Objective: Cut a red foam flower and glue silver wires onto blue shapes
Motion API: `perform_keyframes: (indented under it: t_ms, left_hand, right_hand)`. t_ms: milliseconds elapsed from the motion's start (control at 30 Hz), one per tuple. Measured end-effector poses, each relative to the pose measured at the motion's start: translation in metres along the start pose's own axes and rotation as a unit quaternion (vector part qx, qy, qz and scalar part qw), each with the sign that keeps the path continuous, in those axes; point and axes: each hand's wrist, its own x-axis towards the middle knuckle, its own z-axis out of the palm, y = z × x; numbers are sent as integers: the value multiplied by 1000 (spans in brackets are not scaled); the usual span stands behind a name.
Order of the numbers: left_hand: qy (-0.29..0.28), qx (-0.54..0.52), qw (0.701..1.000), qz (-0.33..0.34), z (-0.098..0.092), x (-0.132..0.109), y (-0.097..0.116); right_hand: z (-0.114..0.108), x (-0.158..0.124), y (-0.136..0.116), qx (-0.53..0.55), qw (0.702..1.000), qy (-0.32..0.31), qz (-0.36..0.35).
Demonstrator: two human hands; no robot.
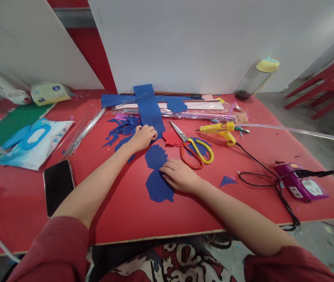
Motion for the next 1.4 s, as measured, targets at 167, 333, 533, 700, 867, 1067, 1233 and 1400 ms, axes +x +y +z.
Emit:
perform_keyframes:
  t_ms: [167, 333, 533, 700, 867, 1067, 1233, 1400]
  left_hand:
    - [254, -337, 894, -153, -11, 5, 11]
    - [216, -498, 806, -237, -20, -9, 23]
    - [117, -379, 874, -281, -11, -40, 37]
    - [112, -214, 919, -311, -6, -43, 50]
    - [94, -150, 934, -310, 0, -38, 56]
    - [124, -172, 940, -266, -2, -41, 52]
    - [129, -125, 970, -166, -9, -65, 36]
    - [39, -22, 998, -53, -11, -92, 26]
  right_hand:
    - [1, -1, 0, -5, 1000, 3, -3]
    - [3, -1, 0, -7, 1000, 5, 3]
    - [1, 0, -1, -2, 1000, 2, 4]
    - [0, 0, -2, -1, 1000, 1, 1]
    - [1, 0, -2, -5, 1000, -1, 3]
    - [1, 0, -1, -1, 1000, -2, 7]
    - [1, 0, -1, 6, 1000, -7, 9]
    - [1, -1, -2, 11, 1000, -5, 11]
